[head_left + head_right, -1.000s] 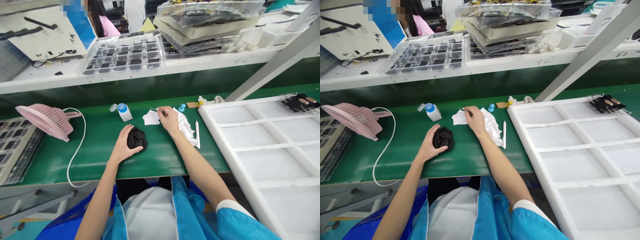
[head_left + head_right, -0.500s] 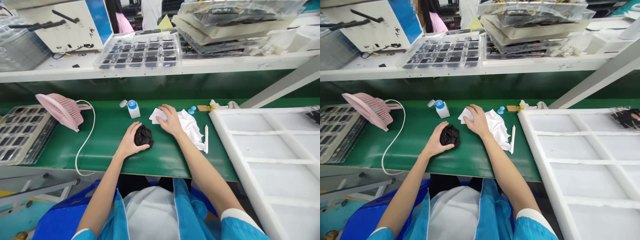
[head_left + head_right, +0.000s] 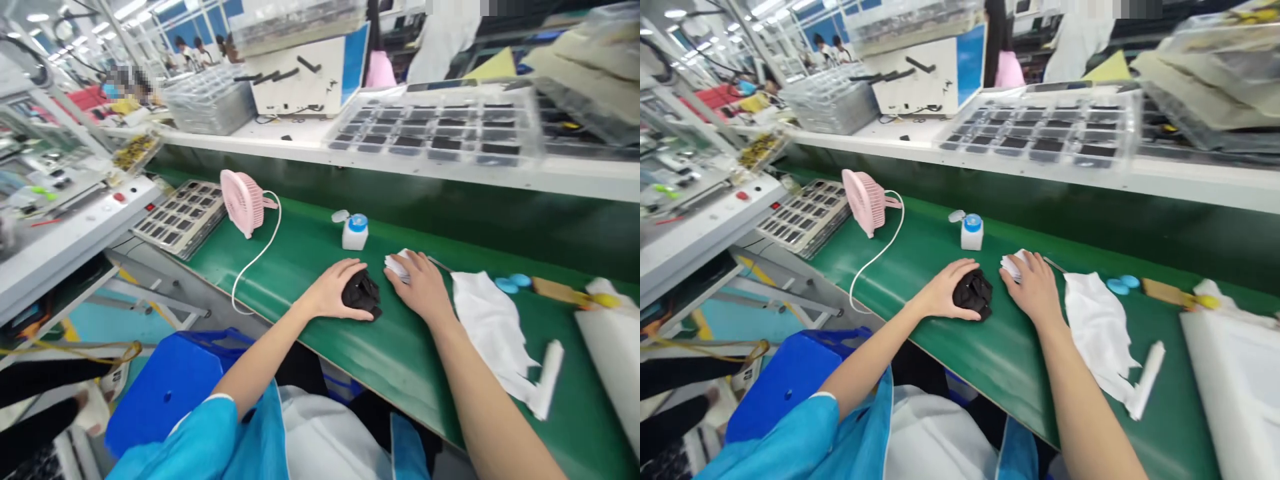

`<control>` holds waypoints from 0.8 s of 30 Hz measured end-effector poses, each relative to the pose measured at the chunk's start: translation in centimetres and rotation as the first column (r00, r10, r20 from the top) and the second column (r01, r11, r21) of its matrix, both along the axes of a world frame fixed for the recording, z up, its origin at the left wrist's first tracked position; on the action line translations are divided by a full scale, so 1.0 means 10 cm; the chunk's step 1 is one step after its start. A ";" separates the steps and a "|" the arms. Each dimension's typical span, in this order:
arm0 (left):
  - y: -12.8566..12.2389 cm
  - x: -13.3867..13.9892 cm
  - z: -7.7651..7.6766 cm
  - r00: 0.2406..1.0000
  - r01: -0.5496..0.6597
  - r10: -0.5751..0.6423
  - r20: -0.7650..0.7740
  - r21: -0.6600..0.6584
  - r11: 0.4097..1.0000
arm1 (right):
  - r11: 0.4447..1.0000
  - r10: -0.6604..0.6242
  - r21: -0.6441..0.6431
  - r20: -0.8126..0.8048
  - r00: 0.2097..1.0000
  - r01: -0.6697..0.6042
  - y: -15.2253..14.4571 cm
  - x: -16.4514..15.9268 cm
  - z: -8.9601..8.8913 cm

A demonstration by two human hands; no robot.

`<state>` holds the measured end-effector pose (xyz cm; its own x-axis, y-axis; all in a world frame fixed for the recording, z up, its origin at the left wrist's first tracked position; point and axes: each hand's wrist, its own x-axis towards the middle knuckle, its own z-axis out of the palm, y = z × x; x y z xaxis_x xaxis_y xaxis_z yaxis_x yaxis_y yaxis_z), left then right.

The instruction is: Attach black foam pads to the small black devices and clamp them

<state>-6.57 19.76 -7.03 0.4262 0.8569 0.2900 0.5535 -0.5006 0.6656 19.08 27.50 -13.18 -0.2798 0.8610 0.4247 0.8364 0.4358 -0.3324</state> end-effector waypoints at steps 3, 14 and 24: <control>-0.02 0.00 -0.03 1.000 0.003 -0.004 0.023 0.009 1.000 | 0.998 -0.012 0.065 -0.012 1.000 0.013 0.00 0.02 -0.04; -0.07 0.01 -0.11 0.993 -0.027 0.014 0.117 0.113 0.993 | 0.981 -0.069 0.169 -0.129 0.989 0.091 0.00 0.04 -0.07; -0.13 -0.01 -0.04 0.985 -0.052 0.037 0.166 0.089 0.995 | 0.975 -0.127 0.155 -0.183 0.975 0.156 0.07 0.04 -0.15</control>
